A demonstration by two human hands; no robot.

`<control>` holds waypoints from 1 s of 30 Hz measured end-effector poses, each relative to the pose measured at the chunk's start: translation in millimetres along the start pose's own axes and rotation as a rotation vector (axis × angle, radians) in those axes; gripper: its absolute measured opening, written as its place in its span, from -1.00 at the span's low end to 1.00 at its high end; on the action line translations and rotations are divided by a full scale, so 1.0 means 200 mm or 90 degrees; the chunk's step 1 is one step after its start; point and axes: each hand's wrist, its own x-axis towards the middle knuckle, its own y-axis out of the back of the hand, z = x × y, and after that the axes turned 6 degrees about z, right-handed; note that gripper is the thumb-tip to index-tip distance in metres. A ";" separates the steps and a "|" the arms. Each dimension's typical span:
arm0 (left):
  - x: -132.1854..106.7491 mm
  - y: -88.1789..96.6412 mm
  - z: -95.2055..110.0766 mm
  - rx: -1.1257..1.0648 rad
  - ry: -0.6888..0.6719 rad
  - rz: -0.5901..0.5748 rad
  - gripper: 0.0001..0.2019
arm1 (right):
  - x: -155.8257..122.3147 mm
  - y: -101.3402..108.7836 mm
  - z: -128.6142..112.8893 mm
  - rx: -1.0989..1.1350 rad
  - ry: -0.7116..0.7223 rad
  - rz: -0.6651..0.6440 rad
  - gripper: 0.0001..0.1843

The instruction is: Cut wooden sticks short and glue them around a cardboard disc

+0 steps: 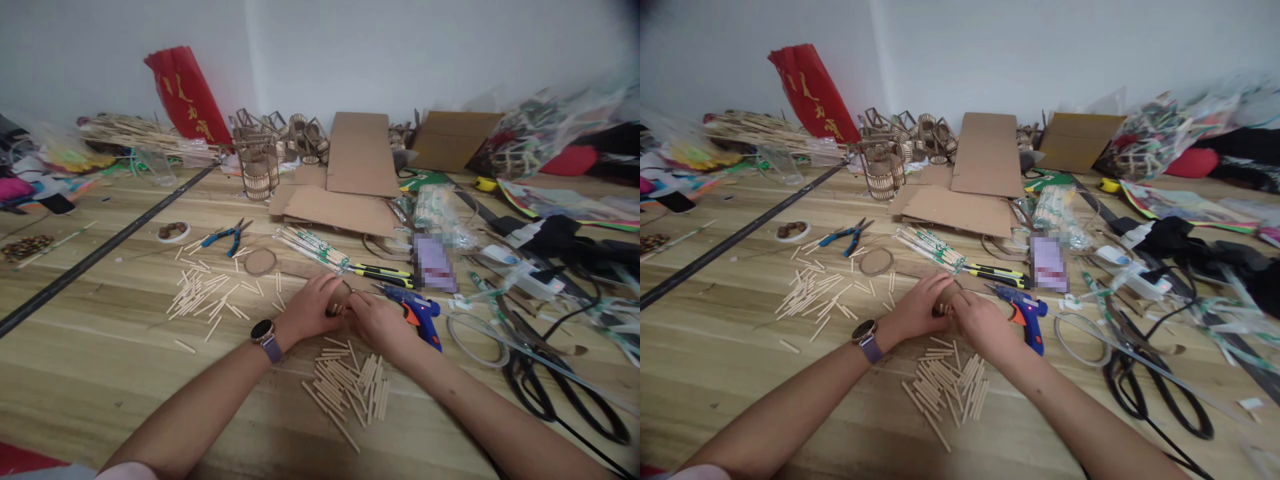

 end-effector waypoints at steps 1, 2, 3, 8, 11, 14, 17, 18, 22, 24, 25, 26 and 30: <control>0.00 0.00 0.00 0.002 0.000 0.001 -0.33 | 0.00 0.00 0.00 0.000 -0.001 -0.002 -0.84; 0.00 0.00 0.00 0.001 0.000 0.002 -0.33 | 0.00 0.00 0.00 0.001 -0.002 -0.004 -0.84; 0.00 0.00 0.00 -0.002 0.000 0.003 -0.33 | 0.00 0.00 -0.01 0.002 -0.004 -0.006 -0.84; 0.00 -0.01 -0.01 -0.020 -0.008 0.012 -0.33 | 0.01 0.06 -0.02 0.029 -0.013 -0.005 -0.81; 0.00 -0.01 -0.01 -0.012 -0.010 0.021 -0.35 | -0.01 0.16 0.01 0.060 -0.067 0.044 -0.68; 0.00 -0.01 -0.01 -0.002 -0.005 0.023 -0.35 | -0.09 0.27 0.09 -0.005 -0.189 0.037 -0.75; 0.00 -0.01 -0.01 0.006 0.001 0.016 -0.35 | -0.20 0.32 0.19 -0.147 -0.338 -0.082 -0.63; 0.00 -0.01 -0.01 0.007 0.003 0.013 -0.35 | -0.23 0.31 0.22 -0.188 -0.371 -0.116 -0.60; 0.00 0.00 0.00 -0.001 0.009 0.010 -0.37 | -0.31 0.26 0.28 -0.174 -0.413 -0.150 -0.55; 0.00 0.00 0.00 -0.001 0.006 0.012 -0.37 | -0.33 0.23 0.30 -0.125 -0.438 -0.138 -0.60; 0.00 0.00 0.00 0.001 0.003 0.014 -0.37 | -0.33 0.22 0.30 -0.091 -0.451 -0.132 -0.63; 0.00 0.00 0.00 0.004 0.002 0.015 -0.37 | -0.33 0.21 0.31 -0.054 -0.464 -0.118 -0.66; 0.00 0.00 -0.01 0.002 0.001 0.013 -0.37 | -0.35 0.24 0.33 0.119 -0.524 0.002 -0.63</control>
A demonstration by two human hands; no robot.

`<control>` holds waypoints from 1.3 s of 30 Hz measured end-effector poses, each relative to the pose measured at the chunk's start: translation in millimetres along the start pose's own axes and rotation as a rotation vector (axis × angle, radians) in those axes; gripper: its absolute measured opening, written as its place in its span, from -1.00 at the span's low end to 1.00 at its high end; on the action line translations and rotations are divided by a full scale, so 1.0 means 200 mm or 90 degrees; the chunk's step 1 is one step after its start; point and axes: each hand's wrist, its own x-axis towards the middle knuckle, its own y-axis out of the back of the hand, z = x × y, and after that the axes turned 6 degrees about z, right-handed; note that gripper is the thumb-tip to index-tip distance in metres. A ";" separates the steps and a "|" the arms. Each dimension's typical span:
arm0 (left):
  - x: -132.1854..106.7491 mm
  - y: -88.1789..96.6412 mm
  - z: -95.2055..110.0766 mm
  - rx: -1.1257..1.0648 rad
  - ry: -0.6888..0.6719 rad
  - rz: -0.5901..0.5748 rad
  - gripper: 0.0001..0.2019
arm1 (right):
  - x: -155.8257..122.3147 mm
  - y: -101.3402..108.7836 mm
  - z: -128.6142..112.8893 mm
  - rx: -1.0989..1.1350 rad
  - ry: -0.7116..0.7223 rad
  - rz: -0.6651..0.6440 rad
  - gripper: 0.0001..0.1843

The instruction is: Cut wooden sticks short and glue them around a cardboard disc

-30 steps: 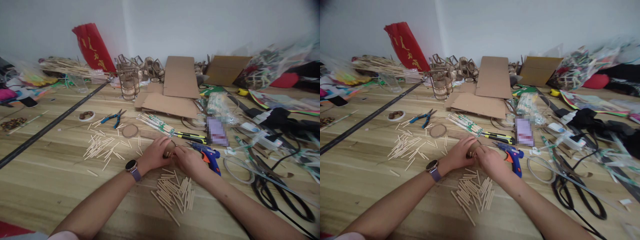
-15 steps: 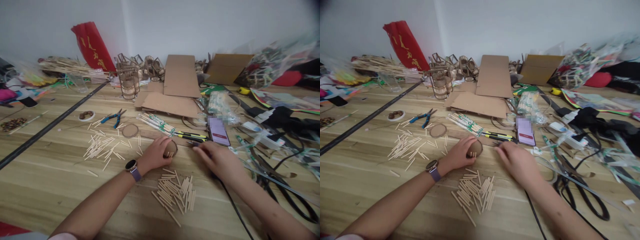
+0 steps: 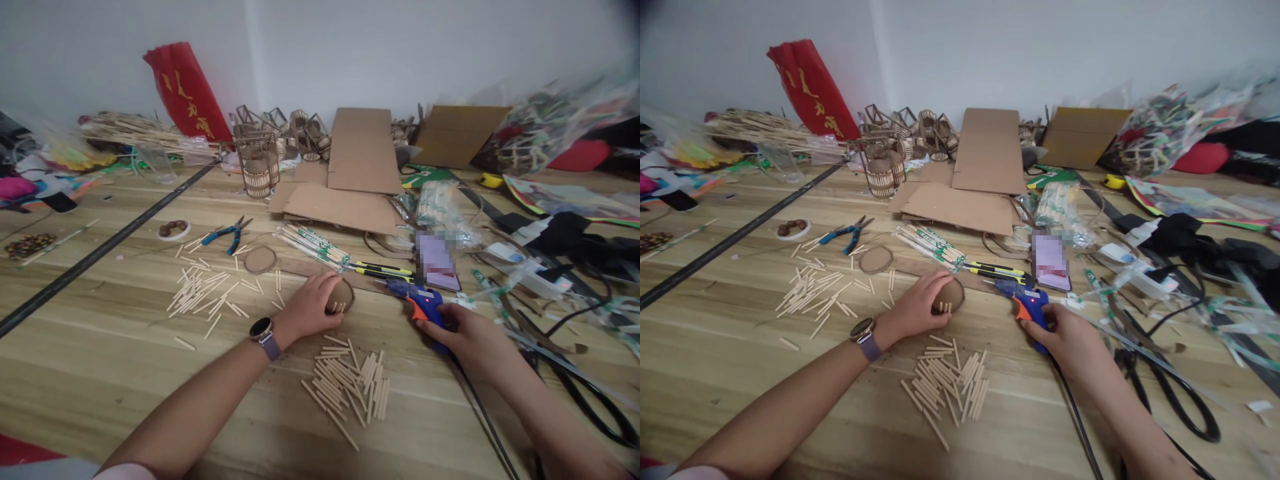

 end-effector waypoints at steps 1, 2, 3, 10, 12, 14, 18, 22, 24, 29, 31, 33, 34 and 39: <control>0.00 0.00 0.00 -0.002 0.000 -0.001 -0.37 | -0.01 0.01 -0.01 0.070 -0.012 0.013 -0.62; 0.00 0.00 0.00 -0.004 0.000 -0.001 -0.37 | -0.01 0.02 -0.02 0.145 -0.022 0.014 -0.62; 0.00 0.00 0.00 -0.005 0.000 -0.001 -0.37 | -0.02 0.03 -0.03 0.225 -0.034 0.008 -0.62; 0.00 0.01 0.01 0.005 0.006 -0.010 -0.37 | -0.11 -0.03 -0.15 0.680 -0.210 -0.134 -0.59; 0.00 0.01 0.01 0.003 0.007 -0.006 -0.37 | -0.12 -0.06 -0.16 0.711 -0.174 -0.212 -0.64; 0.00 0.00 0.01 0.001 0.008 -0.003 -0.36 | -0.13 -0.08 -0.16 0.699 -0.147 -0.245 -0.64; 0.00 0.00 0.00 0.003 0.007 -0.004 -0.34 | -0.14 -0.09 -0.16 0.600 -0.167 -0.208 -0.56; 0.00 0.00 0.00 0.009 0.007 -0.005 -0.35 | -0.16 -0.09 -0.17 0.449 -0.147 -0.193 -0.54; 0.00 0.00 0.00 0.011 0.008 -0.009 -0.36 | -0.17 -0.08 -0.18 0.380 -0.129 -0.169 -0.57; 0.00 0.00 0.01 -0.004 0.017 -0.010 -0.37 | -0.18 -0.09 -0.20 0.282 -0.030 -0.102 -0.66; 0.00 0.00 0.00 -0.001 0.018 -0.011 -0.37 | -0.17 -0.09 -0.20 0.261 0.027 -0.109 -0.66; -0.01 0.00 0.00 0.009 0.014 -0.010 -0.36 | -0.17 -0.10 -0.20 0.238 0.071 -0.118 -0.64; -0.01 -0.01 -0.01 0.013 0.010 -0.009 -0.36 | -0.17 -0.10 -0.20 0.227 0.084 -0.119 -0.62; -0.01 -0.01 -0.01 0.020 0.001 -0.004 -0.36 | -0.18 -0.13 -0.20 0.177 0.109 -0.117 -0.55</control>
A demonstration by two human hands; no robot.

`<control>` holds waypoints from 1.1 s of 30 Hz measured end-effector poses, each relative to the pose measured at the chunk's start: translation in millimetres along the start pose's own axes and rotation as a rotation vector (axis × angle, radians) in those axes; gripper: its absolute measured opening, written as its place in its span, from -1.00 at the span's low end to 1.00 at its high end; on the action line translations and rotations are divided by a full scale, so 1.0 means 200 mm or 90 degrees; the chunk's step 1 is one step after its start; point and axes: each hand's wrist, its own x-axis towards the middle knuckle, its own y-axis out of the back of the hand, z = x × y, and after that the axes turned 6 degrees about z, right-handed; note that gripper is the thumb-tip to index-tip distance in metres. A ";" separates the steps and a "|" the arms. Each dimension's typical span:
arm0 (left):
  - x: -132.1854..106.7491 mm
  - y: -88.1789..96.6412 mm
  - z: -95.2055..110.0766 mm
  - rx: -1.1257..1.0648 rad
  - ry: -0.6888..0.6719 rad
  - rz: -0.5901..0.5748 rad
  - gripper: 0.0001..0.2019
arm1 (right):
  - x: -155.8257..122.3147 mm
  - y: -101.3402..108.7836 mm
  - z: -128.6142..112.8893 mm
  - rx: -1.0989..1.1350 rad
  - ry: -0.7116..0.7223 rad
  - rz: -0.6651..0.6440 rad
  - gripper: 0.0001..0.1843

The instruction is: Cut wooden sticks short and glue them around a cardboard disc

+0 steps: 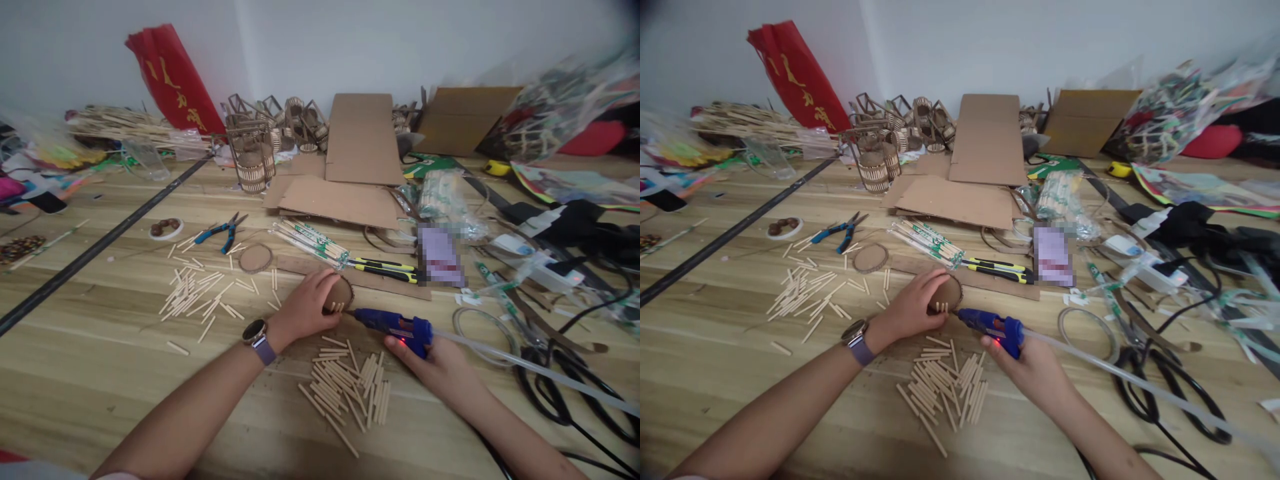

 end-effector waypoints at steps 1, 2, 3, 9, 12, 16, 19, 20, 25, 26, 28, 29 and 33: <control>0.00 0.00 0.00 0.000 0.003 -0.002 -0.36 | 0.00 0.00 0.00 -0.009 0.004 0.000 -0.54; 0.00 0.01 0.01 -0.001 0.005 -0.003 -0.36 | -0.01 -0.01 0.01 -0.017 0.009 0.000 -0.54; 0.00 0.01 0.01 -0.003 0.007 -0.005 -0.36 | -0.01 -0.01 0.01 -0.022 0.017 0.002 -0.54; 0.00 0.01 0.01 -0.026 0.003 0.008 -0.35 | -0.01 -0.04 0.05 -0.053 0.066 0.032 -0.55; 0.00 0.01 0.01 -0.021 -0.001 0.007 -0.35 | -0.02 -0.05 0.05 -0.071 0.077 0.046 -0.55; 0.00 0.01 0.01 -0.009 -0.004 0.006 -0.36 | -0.02 -0.05 0.03 -0.087 0.091 0.054 -0.57; 0.00 0.01 0.01 -0.008 -0.006 0.013 -0.36 | -0.02 -0.05 0.02 -0.092 0.107 0.067 -0.58; 0.00 0.01 0.01 -0.009 -0.005 0.012 -0.36 | -0.02 -0.05 0.03 -0.091 0.116 0.071 -0.59; 0.00 0.01 0.01 -0.011 0.000 0.002 -0.37 | -0.02 -0.06 0.05 -0.096 0.142 0.084 -0.59; 0.00 0.01 0.01 -0.012 0.001 0.001 -0.37 | -0.02 -0.06 0.05 -0.098 0.143 0.087 -0.59; 0.00 0.01 0.01 -0.015 0.001 0.001 -0.37 | -0.02 -0.06 0.05 -0.101 0.146 0.090 -0.59; 0.00 0.01 0.01 -0.017 0.002 0.002 -0.37 | -0.02 -0.06 0.05 -0.102 0.148 0.091 -0.59; 0.00 0.01 0.01 -0.015 0.003 0.002 -0.37 | -0.03 -0.06 0.05 -0.114 0.154 0.087 -0.59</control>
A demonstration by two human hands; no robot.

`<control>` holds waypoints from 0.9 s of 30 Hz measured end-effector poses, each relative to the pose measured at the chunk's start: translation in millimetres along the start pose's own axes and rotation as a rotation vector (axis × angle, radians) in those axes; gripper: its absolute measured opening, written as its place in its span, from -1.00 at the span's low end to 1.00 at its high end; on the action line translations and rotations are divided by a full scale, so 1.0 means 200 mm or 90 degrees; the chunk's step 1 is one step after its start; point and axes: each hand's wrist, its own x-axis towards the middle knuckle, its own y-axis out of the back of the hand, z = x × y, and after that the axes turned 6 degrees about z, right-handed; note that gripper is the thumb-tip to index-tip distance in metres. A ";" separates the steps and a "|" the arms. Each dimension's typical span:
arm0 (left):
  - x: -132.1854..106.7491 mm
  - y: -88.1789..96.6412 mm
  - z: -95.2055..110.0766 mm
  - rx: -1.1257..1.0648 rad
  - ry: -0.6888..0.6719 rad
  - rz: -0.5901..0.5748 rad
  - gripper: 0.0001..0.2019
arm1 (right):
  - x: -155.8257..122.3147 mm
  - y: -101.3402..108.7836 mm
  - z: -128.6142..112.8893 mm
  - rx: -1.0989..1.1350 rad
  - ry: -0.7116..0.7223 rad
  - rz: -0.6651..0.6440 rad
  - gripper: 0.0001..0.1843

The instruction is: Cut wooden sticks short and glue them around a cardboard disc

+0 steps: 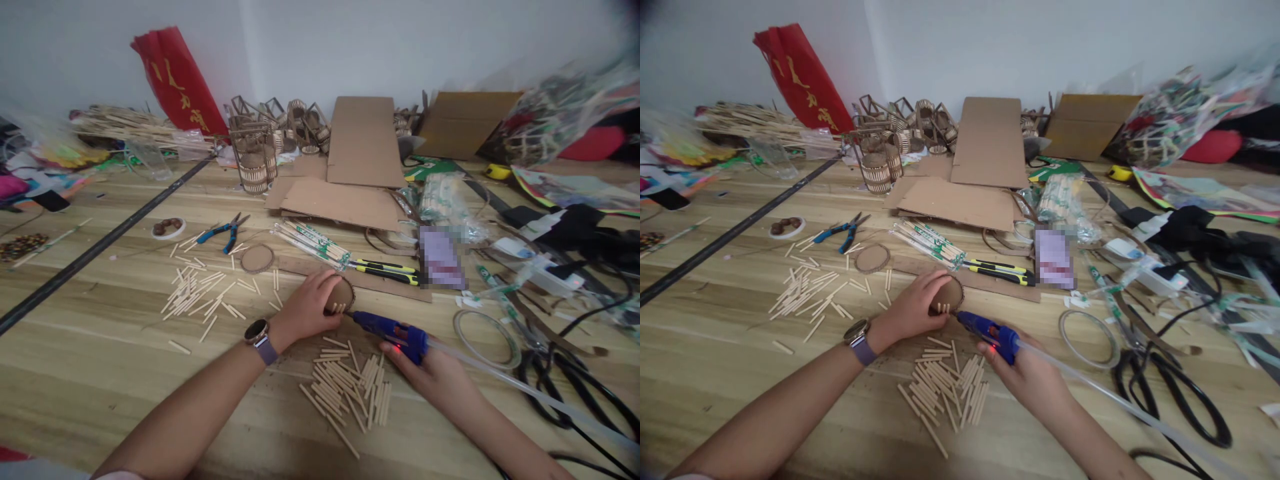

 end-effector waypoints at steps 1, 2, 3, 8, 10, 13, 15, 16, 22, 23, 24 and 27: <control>0.00 0.00 0.00 0.003 -0.001 0.000 -0.37 | 0.00 0.00 0.00 -0.004 0.003 0.001 -0.58; 0.00 0.00 0.00 0.005 -0.002 0.002 -0.37 | -0.01 0.00 0.01 -0.008 0.007 0.003 -0.57; 0.00 0.00 0.00 0.006 -0.002 0.004 -0.37 | -0.01 -0.01 0.01 -0.011 0.011 0.006 -0.56; 0.00 -0.01 0.00 0.003 -0.003 -0.001 -0.37 | -0.01 -0.01 0.01 -0.020 0.013 0.014 -0.54; 0.00 0.00 0.00 0.004 -0.002 -0.003 -0.37 | -0.01 -0.01 0.00 -0.021 0.009 0.014 -0.54; 0.01 0.00 0.00 0.006 0.000 -0.006 -0.38 | -0.01 0.00 0.00 -0.015 -0.002 0.007 -0.56; 0.01 0.00 0.00 0.005 0.002 -0.007 -0.38 | -0.01 0.00 0.00 -0.011 -0.011 0.002 -0.58; 0.01 0.00 0.00 0.006 0.002 -0.007 -0.38 | -0.01 0.00 0.00 -0.013 -0.016 0.002 -0.58; 0.00 0.00 0.00 0.005 -0.002 -0.002 -0.38 | -0.01 0.00 -0.01 -0.037 -0.011 0.006 -0.55; 0.00 0.00 0.00 0.006 -0.002 -0.002 -0.38 | -0.01 -0.01 -0.01 -0.038 -0.010 0.009 -0.54; 0.00 0.00 0.01 0.008 -0.001 -0.003 -0.38 | -0.01 -0.01 -0.01 -0.037 -0.007 0.011 -0.54; 0.01 0.00 0.01 0.013 -0.002 -0.005 -0.39 | -0.01 -0.01 -0.01 -0.031 0.001 0.015 -0.56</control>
